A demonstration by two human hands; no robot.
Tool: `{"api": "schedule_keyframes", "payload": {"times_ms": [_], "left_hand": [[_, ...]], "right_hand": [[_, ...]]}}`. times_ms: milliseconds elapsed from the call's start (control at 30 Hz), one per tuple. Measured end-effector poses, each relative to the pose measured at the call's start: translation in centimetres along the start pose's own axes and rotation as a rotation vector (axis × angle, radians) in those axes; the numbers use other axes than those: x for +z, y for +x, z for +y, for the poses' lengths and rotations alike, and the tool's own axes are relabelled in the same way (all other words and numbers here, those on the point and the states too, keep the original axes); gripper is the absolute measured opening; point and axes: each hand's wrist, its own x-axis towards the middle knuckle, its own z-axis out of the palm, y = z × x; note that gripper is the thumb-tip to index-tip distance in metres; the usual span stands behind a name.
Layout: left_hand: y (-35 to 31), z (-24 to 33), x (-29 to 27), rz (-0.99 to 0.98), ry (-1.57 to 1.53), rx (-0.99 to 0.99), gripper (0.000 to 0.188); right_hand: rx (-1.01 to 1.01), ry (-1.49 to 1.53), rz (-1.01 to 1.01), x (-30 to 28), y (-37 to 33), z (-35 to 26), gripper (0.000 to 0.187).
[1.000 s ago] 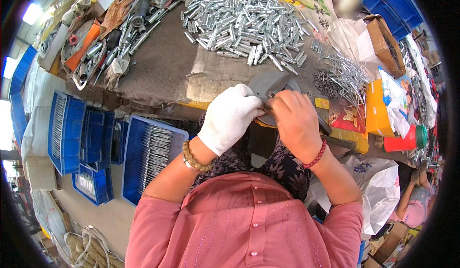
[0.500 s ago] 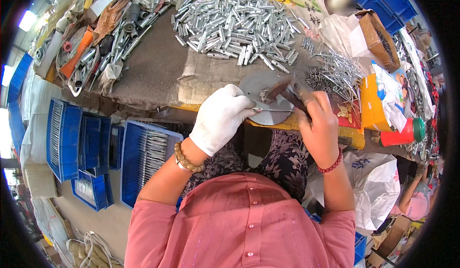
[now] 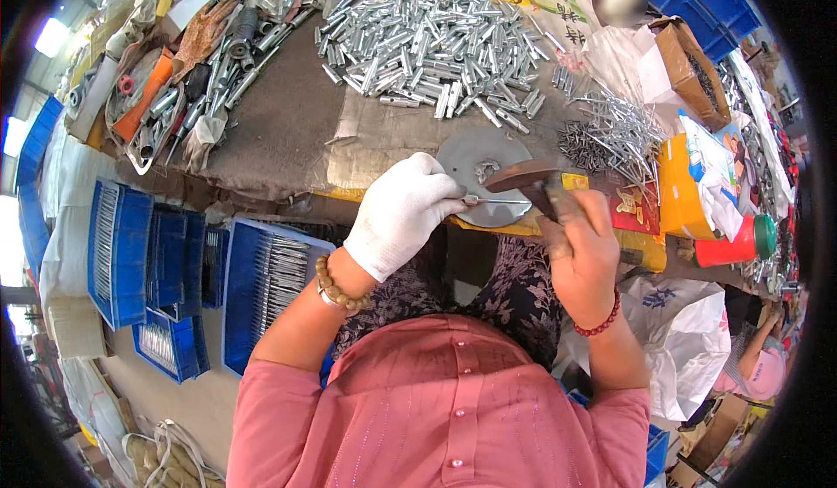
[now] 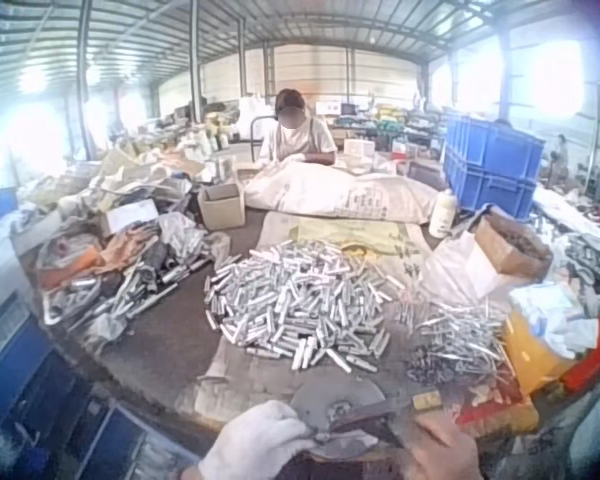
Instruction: The recorder is assembling small metal components using a hammer and a jig in a workshop environment.
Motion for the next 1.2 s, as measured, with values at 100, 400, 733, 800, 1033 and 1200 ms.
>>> {"api": "schedule_keyframes", "payload": {"times_ms": [100,400,733,800,1033,1200], "left_hand": [[0.0,0.1,0.0,-0.016,-0.01,-0.037,0.012],[0.2,-0.2,-0.4,-0.055,-0.008,-0.027,0.012],[0.2,-0.5,-0.4,-0.044,-0.023,-0.035,0.013],[0.1,-0.4,-0.5,-0.068,-0.02,-0.031,0.013],[-0.2,-1.0,-0.2,-0.049,-0.028,0.007,0.011],[-0.3,-0.7,-0.1,0.007,0.003,0.006,0.012]], "right_hand": [[-0.128,-0.055,0.177,0.6,-0.2,-0.4,0.045],[-0.035,-0.054,0.084,0.1,0.0,-1.0,0.041],[-0.049,-0.099,-0.089,0.9,-0.2,-0.8,0.044],[0.043,0.026,-0.047,0.7,0.2,-0.8,0.044],[-0.035,-0.111,-0.044,1.2,2.8,1.2,0.029],[-0.095,-0.244,-0.092,1.4,1.2,-1.3,0.021]]}}
